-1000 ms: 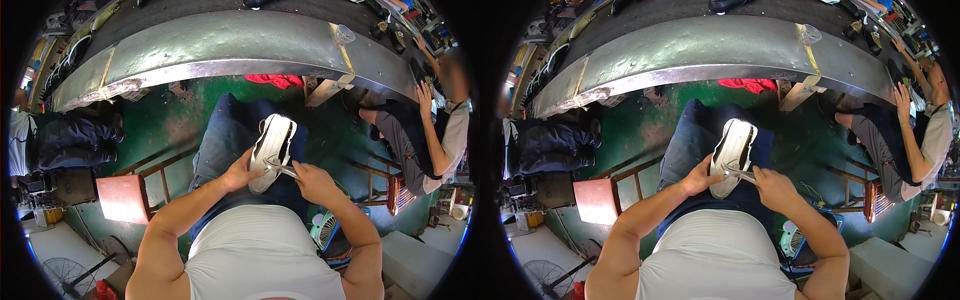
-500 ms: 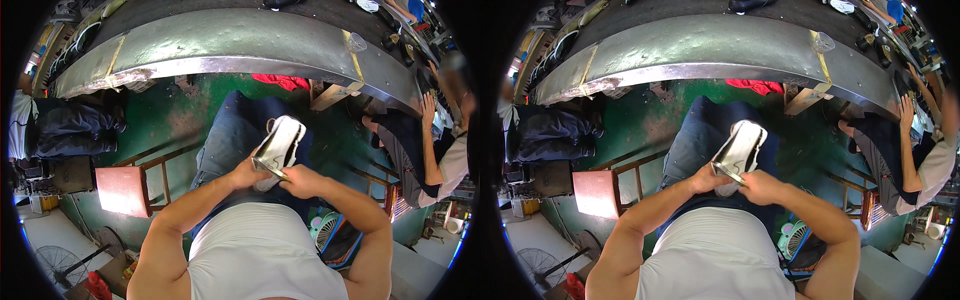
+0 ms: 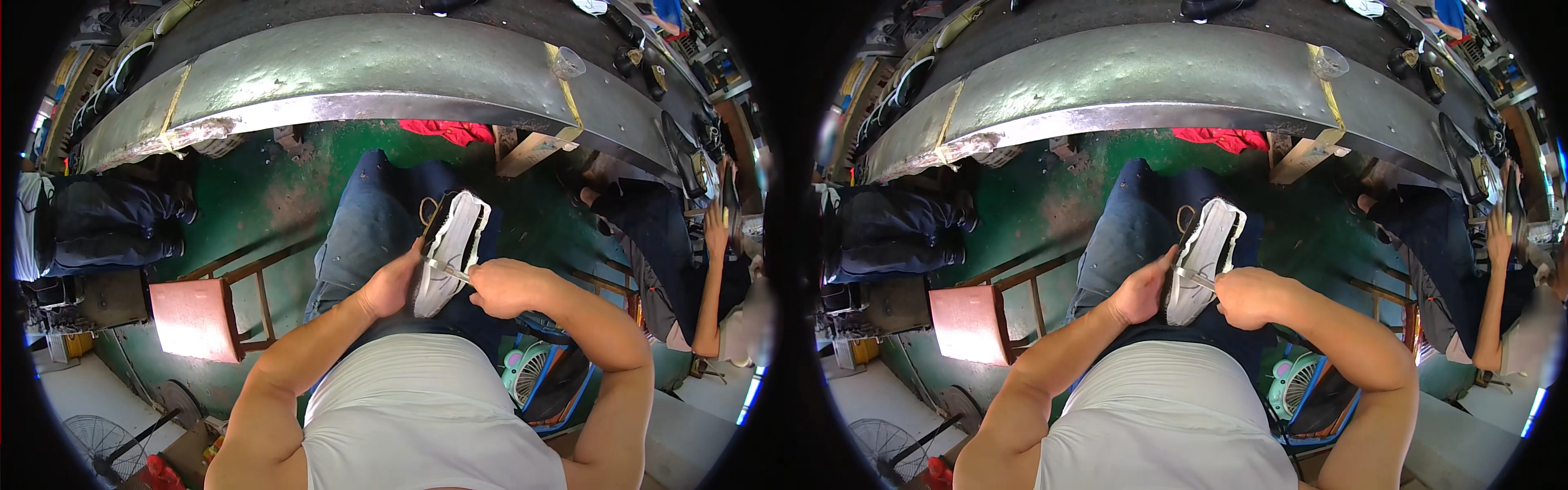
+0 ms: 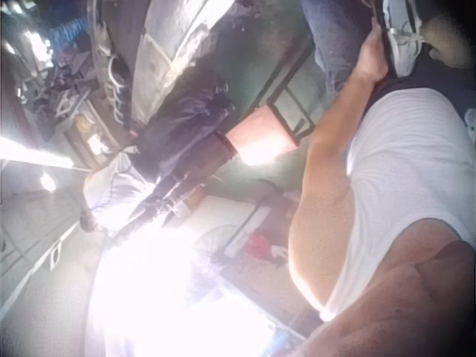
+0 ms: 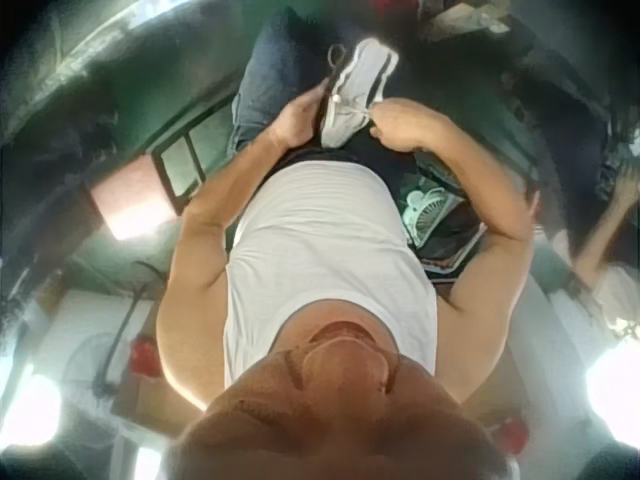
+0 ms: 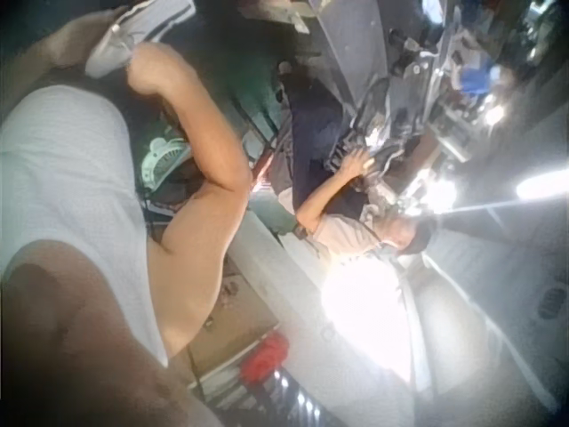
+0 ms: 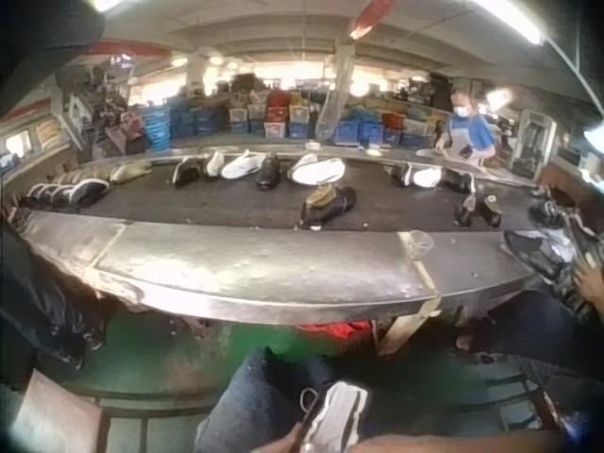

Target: Manually assembling shoe components on a factory production line using pliers.

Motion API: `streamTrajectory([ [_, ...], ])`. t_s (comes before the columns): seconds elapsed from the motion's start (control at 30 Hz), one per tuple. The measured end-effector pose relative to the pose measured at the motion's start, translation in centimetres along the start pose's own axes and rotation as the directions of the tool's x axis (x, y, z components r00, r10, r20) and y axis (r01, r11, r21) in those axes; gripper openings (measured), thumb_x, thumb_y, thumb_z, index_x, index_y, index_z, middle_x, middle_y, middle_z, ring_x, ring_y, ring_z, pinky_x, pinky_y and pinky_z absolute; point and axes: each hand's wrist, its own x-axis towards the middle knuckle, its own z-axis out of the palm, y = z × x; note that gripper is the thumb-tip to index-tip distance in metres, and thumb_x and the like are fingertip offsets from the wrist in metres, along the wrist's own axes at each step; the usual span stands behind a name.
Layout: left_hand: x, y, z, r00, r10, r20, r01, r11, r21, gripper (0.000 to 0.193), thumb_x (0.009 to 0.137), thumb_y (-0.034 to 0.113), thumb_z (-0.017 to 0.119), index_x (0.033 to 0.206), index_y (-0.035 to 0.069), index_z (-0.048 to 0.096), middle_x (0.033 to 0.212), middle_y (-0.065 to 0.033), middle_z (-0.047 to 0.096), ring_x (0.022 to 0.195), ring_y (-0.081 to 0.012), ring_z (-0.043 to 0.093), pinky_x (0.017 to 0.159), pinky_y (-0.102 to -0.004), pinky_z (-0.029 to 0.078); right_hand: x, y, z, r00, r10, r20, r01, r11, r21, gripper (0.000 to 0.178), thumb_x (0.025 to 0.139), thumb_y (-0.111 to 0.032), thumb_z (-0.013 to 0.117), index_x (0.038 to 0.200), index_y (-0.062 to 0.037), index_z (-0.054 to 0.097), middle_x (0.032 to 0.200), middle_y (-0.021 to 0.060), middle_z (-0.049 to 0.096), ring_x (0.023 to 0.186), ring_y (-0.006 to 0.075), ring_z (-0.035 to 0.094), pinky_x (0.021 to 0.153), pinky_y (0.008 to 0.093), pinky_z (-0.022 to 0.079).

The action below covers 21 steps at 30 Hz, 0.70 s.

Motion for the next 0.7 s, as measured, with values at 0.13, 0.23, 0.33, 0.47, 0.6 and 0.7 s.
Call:
streamTrajectory([
  [0.13, 2.0, -2.3, -1.8, 0.832, 0.11, -0.544, -0.053, 0.991, 0.12, 0.067, 0.106, 0.056, 0.027, 0.156, 0.01, 0.033, 0.156, -0.0099, 0.04, 0.139, -0.0224, 0.04, 0.114, -0.0359, 0.033, 2.7, 0.1, 4.7, 0.968, -0.061, -0.244, 0.101, 0.983, 0.153, 0.03, 0.092, -0.023, 0.063, 0.101, 0.0058, 0.058, 0.089, 0.0275, 0.066, 0.088, 0.0452, 0.065, 0.078, 0.0524, 0.05],
  [0.23, 4.1, -3.5, -4.5, 0.743, 0.26, -0.617, -0.022, 0.93, 0.366, 0.067, 0.107, 0.055, 0.025, 0.151, 0.007, 0.042, 0.15, -0.0128, 0.047, 0.136, -0.0236, 0.044, 0.113, -0.0353, 0.034, 5.3, -1.1, 10.7, 0.809, 0.028, -0.587, 0.233, 0.902, 0.363, 0.027, 0.091, -0.02, 0.063, 0.103, 0.0038, 0.057, 0.088, 0.0259, 0.065, 0.087, 0.0468, 0.063, 0.076, 0.0519, 0.05],
  [0.33, 4.1, -3.4, -5.2, 0.685, 0.435, -0.584, 0.055, 0.769, 0.637, 0.063, 0.108, 0.046, 0.024, 0.143, 0.002, 0.05, 0.135, -0.0237, 0.059, 0.128, -0.033, 0.055, 0.108, -0.0373, 0.04, 4.2, -1.0, 8.7, 0.875, 0.048, -0.482, 0.222, 0.845, 0.487, 0.029, 0.09, -0.02, 0.063, 0.106, 0.0037, 0.058, 0.095, 0.0265, 0.065, 0.091, 0.0454, 0.064, 0.08, 0.0496, 0.051],
  [0.47, 3.5, -2.8, -5.0, 0.665, 0.629, -0.403, 0.079, 0.477, 0.875, 0.053, 0.108, 0.034, 0.028, 0.137, -0.002, 0.054, 0.127, -0.03, 0.061, 0.122, -0.0427, 0.057, 0.105, -0.0412, 0.043, 3.8, 2.1, 7.2, 0.797, -0.058, -0.601, 0.229, 0.95, 0.212, 0.032, 0.089, -0.016, 0.064, 0.11, 0.0068, 0.055, 0.1, 0.0249, 0.065, 0.094, 0.0441, 0.064, 0.083, 0.0487, 0.052],
  [0.6, 2.8, -2.0, -3.1, 0.729, 0.65, -0.213, 0.022, 0.289, 0.957, 0.047, 0.106, 0.026, 0.037, 0.143, 0.0, 0.047, 0.135, -0.0281, 0.056, 0.12, -0.0449, 0.057, 0.104, -0.0434, 0.045, 4.1, 1.8, 4.8, 0.685, 0.019, -0.728, -0.021, 1.0, 0.006, 0.028, 0.089, -0.014, 0.064, 0.108, 0.0048, 0.055, 0.096, 0.0204, 0.064, 0.092, 0.0396, 0.065, 0.08, 0.0479, 0.054],
  [0.7, 3.4, -2.0, -4.1, 0.706, 0.707, 0.047, -0.07, 0.004, 0.998, 0.051, 0.105, 0.024, 0.041, 0.152, 0.007, 0.035, 0.148, -0.027, 0.043, 0.116, -0.0457, 0.059, 0.102, -0.0452, 0.047, 5.3, 3.2, 6.1, 0.763, 0.102, -0.638, -0.032, 0.992, 0.12, 0.025, 0.089, -0.014, 0.064, 0.107, 0.0028, 0.056, 0.095, 0.0209, 0.065, 0.088, 0.0408, 0.065, 0.078, 0.0488, 0.053],
])
